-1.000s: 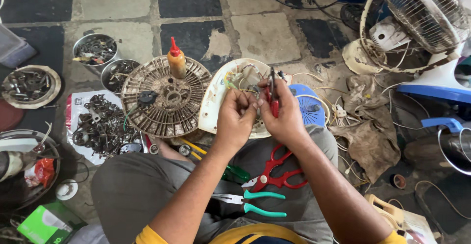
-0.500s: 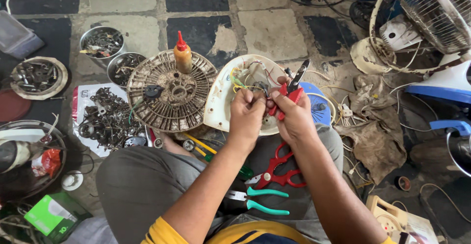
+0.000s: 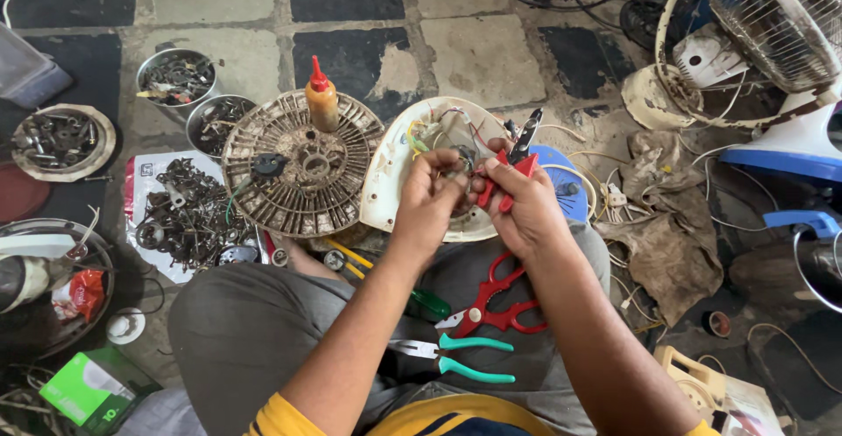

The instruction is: The person repairs a disassembled appliance by twisting wires together and using a pair of red-handled pliers to cut or crimp them.

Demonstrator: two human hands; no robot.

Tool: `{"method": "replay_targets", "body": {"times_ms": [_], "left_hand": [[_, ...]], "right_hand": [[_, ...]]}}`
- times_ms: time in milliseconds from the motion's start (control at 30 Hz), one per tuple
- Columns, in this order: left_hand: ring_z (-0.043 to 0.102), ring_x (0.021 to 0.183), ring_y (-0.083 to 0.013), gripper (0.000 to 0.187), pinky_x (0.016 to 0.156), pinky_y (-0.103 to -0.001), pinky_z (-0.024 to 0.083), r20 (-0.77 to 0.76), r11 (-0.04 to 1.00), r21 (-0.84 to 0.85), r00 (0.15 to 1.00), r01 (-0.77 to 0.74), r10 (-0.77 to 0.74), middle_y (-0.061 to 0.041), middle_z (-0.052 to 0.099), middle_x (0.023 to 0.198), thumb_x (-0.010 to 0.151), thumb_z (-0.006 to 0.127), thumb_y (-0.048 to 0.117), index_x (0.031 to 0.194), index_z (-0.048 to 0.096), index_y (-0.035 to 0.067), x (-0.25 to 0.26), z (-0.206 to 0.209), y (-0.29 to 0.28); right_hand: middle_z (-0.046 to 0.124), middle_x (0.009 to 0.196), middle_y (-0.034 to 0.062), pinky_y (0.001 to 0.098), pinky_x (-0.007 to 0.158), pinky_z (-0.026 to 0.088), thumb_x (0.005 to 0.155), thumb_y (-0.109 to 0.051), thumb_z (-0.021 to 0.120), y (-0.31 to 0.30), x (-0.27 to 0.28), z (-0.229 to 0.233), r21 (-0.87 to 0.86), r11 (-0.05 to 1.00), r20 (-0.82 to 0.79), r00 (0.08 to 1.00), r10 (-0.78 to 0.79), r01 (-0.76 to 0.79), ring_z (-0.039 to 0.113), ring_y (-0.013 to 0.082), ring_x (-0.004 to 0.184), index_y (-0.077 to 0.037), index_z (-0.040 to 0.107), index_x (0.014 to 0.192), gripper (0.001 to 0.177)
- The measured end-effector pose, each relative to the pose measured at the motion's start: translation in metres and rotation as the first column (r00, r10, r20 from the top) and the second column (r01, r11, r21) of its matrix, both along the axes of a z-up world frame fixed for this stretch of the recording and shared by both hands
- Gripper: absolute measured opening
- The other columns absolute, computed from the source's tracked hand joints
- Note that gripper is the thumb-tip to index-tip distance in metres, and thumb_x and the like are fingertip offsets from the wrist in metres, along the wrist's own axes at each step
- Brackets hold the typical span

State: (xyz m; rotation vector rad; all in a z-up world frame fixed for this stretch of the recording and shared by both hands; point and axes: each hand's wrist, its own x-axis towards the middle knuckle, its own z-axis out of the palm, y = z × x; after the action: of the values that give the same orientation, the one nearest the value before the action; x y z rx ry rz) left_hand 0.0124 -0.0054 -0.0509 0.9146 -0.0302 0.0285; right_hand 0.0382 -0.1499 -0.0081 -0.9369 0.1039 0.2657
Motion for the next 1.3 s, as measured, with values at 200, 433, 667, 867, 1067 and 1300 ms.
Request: {"method": "replay_targets", "body": {"times_ms": [200, 433, 667, 867, 1067, 1300], "left_hand": [[0.064, 0.083, -0.0037, 0.02, 0.073, -0.02, 0.053, 0.117, 0.939, 0.345, 0.992, 0.007, -0.05, 0.0, 0.071, 0.099, 0.101, 0.058, 0.005, 0.12, 0.066, 0.004, 0.003, -0.002, -0.003], [0.051, 0.062, -0.0053, 0.01, 0.056, -0.024, 0.041, 0.166, 0.849, 0.511, 0.984, -0.136, 0.057, 0.001, 0.061, 0.071, 0.101, 0.067, 0.007, 0.108, 0.073, 0.005, 0.0, 0.01, -0.008], [0.058, 0.067, -0.0045, 0.008, 0.061, -0.024, 0.049, 0.386, 0.782, 0.524, 0.913, -0.337, 0.135, 0.001, 0.066, 0.077, 0.099, 0.068, 0.006, 0.106, 0.071, 0.005, -0.006, 0.025, -0.016], [0.059, 0.066, -0.0072, 0.011, 0.06, -0.025, 0.048, 0.427, 0.723, 0.583, 0.897, -0.372, 0.116, -0.002, 0.072, 0.086, 0.096, 0.07, 0.003, 0.107, 0.071, 0.005, -0.008, 0.03, -0.015], [0.062, 0.072, -0.0079, 0.012, 0.064, -0.025, 0.051, 0.474, 0.726, 0.568, 0.875, -0.389, 0.097, -0.004, 0.072, 0.092, 0.097, 0.069, 0.003, 0.108, 0.07, 0.005, -0.009, 0.03, -0.013], [0.062, 0.071, -0.0081, 0.01, 0.065, -0.024, 0.052, 0.353, 0.766, 0.542, 0.921, -0.345, 0.165, -0.002, 0.072, 0.09, 0.099, 0.065, 0.006, 0.108, 0.071, 0.006, -0.009, 0.029, -0.013]], "right_hand": [[0.063, 0.093, 0.0109, 0.0374, 0.069, 0.055, 0.098, -0.003, 0.063, -0.008, 0.002, 0.005, -0.113, 0.993, 0.123, 0.992, 0.038, -0.024, 0.063, 0.021, 0.078, -0.001, 0.052, 0.131, 0.036], [0.061, 0.115, 0.0131, 0.037, 0.095, 0.049, 0.094, -0.014, 0.069, -0.048, -0.023, 0.025, -0.787, 0.592, 0.392, 0.882, 0.26, 0.176, 0.063, 0.024, 0.102, -0.001, 0.053, 0.143, 0.053], [0.055, 0.135, 0.0237, 0.0499, 0.107, 0.04, 0.076, -0.021, 0.076, -0.07, -0.05, 0.029, -0.909, 0.087, 0.377, 0.715, 0.589, 0.408, 0.05, 0.0427, 0.127, -0.001, 0.046, 0.146, 0.079], [0.056, 0.135, 0.0235, 0.0495, 0.106, 0.041, 0.076, -0.02, 0.075, -0.059, -0.045, 0.04, -0.903, 0.154, 0.405, 0.676, 0.616, 0.401, 0.052, 0.0418, 0.126, 0.0, 0.046, 0.145, 0.078], [0.065, 0.113, 0.0174, 0.0451, 0.096, 0.049, 0.077, -0.016, 0.075, -0.065, -0.043, 0.028, -0.907, 0.11, 0.394, 0.725, 0.565, 0.407, 0.062, 0.0363, 0.108, -0.006, 0.057, 0.133, 0.059], [0.059, 0.1, 0.0039, 0.0266, 0.078, 0.048, 0.094, -0.01, 0.073, -0.093, -0.035, -0.005, -0.745, 0.532, 0.477, 0.879, 0.003, 0.402, 0.054, 0.0088, 0.087, -0.006, 0.059, 0.128, 0.037]]}}
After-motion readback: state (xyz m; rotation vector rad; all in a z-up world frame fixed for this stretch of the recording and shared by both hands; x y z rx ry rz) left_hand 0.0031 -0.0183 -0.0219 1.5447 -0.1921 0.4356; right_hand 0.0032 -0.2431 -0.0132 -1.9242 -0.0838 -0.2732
